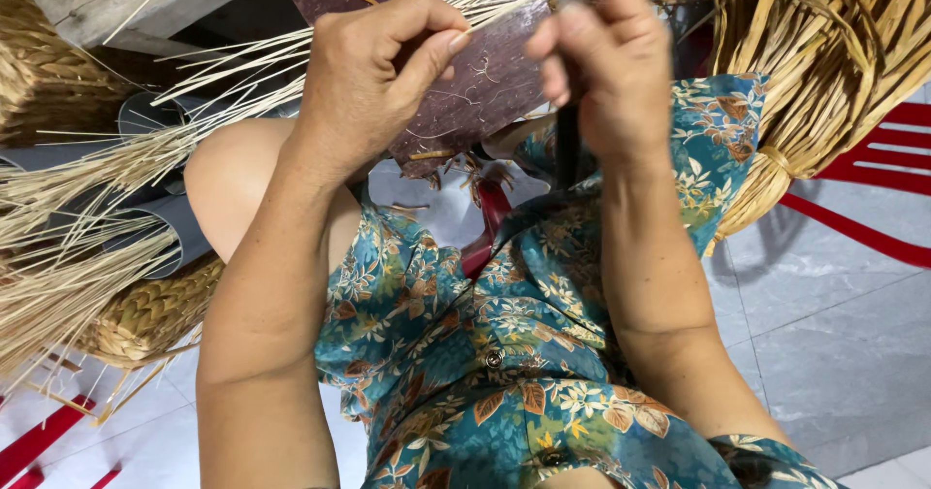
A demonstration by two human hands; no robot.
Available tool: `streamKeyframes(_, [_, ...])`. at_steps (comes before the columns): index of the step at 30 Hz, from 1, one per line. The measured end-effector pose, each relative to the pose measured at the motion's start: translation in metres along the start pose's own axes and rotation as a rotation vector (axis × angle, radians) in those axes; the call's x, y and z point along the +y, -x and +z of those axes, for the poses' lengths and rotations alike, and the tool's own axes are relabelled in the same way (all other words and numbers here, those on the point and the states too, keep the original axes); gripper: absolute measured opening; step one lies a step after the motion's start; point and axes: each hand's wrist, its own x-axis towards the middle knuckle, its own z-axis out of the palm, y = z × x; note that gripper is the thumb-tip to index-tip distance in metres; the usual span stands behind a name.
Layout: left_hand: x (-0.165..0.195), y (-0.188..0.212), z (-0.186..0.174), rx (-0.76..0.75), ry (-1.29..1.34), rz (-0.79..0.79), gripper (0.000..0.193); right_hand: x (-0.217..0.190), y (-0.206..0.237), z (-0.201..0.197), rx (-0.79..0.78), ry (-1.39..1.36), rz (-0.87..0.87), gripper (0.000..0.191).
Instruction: The person sits on a low stool and uses a small knife to shave and split thin bamboo strips, working each strip over their lap. They then gather the finished strips into a bundle and wrap tape around the ends to hold them together.
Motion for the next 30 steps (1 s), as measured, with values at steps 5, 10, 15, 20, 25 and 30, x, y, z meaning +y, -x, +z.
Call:
streamKeyframes(5, [-0.002,-0.001,0.003,0.013,0.033,-0.008,0.002,-0.011,-0.003,-0.011,0.018,-0.024,-0.119,0.019])
streamKeyframes(10, [-0.005,-0.002,0.006,-0.019,0.129,-0.035,0.007,0.001,0.005,0.011,-0.107,0.038,-0.022,0.026])
streamKeyframes(15, [-0.007,0.000,0.001,-0.043,0.197,-0.064,0.007,-0.009,0.002,0.017,-0.064,0.059,0.002,0.030])
streamKeyframes(20, [-0.005,-0.002,0.009,0.022,0.104,-0.039,0.006,0.004,0.009,0.035,-0.194,0.033,0.059,0.044])
streamKeyframes(25, [-0.003,0.000,0.002,0.039,0.065,0.022,0.008,0.018,0.006,0.025,-0.144,-0.037,0.058,0.031])
streamKeyframes(30, [-0.004,0.003,-0.006,0.027,0.055,-0.046,0.004,0.000,-0.006,-0.008,-0.002,-0.127,-0.056,0.024])
